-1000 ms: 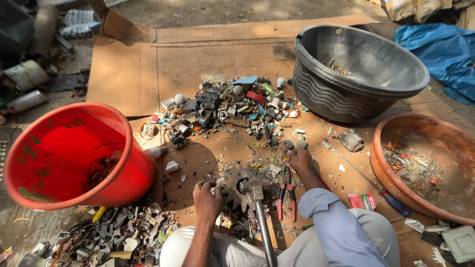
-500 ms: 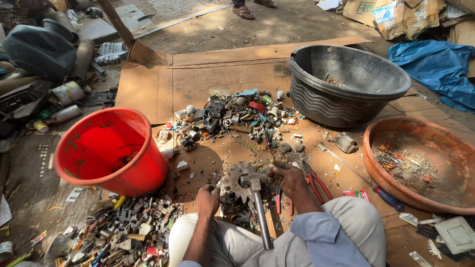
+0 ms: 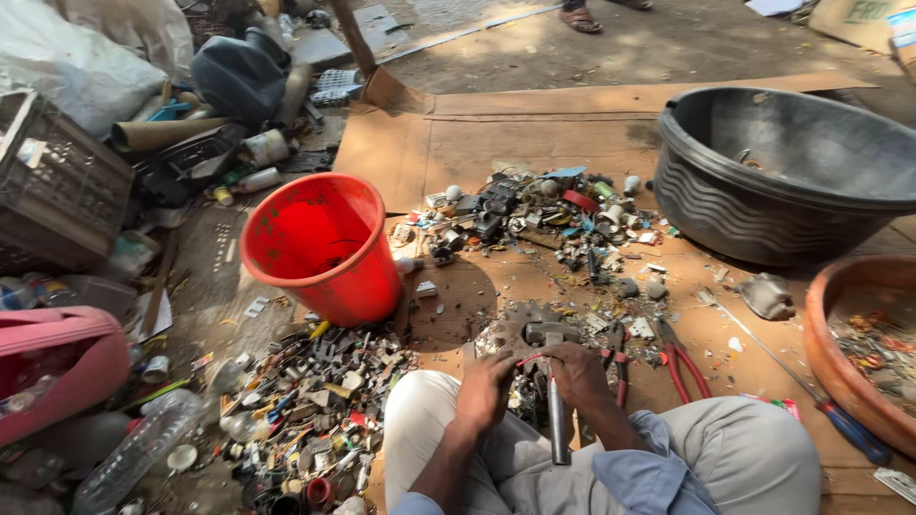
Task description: The person sits on a cardboard sheet and uses a hammer and pliers to break apart and dismantle small electronic components. They repeatedly strike metal parts to separate them and use pliers to pull out wires or small pieces, sorting the debris into piles.
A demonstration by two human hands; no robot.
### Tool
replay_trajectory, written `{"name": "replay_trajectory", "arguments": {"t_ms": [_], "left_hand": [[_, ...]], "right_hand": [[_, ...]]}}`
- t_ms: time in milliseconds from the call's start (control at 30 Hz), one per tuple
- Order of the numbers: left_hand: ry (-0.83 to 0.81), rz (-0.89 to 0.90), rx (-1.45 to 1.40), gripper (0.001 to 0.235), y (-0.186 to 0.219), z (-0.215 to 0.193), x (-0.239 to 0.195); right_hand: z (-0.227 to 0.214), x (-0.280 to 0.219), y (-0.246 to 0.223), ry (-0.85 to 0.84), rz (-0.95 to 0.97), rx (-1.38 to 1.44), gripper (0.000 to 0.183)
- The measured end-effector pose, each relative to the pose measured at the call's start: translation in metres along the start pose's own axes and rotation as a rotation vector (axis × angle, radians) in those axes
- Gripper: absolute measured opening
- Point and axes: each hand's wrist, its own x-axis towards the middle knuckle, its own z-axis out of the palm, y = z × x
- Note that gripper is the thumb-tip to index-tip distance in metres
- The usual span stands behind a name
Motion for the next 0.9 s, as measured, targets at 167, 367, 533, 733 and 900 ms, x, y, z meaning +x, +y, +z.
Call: {"name": "replay_trajectory", "arguments": {"t_ms": [167,367,533,733,900], "left_hand": [[-0.074,-0.137,-0.034,0.019,0.019,-0.013,-0.002],[0.615,0.053,-0.003,0.021,-0.008,-0.107,0.052],[0.673,-0.304,0.415,0.014,-0.064,-0.251,0.131],[0.716,-0.202,0.523,0.034,-0.076,-0.212,0.132],[0.497,-0.259,0.053,0.024,-0.036,-0.033,0.092]], "right_hand": [[-0.013,0.003,-0.022,-0.026,0.254,-0.001,0.023],[-0.076,-0.005,-0.033,0.093,0.418,0.131,0.038],[-0.113,-0.017,-0.007,0.098,0.500,0.330,0.042],[-0.172,0.028,0.028,0.136,0.581,-0.010,0.040],[-0.171,0.109,0.118,-0.031,0.639,-0.241,0.033]]}}
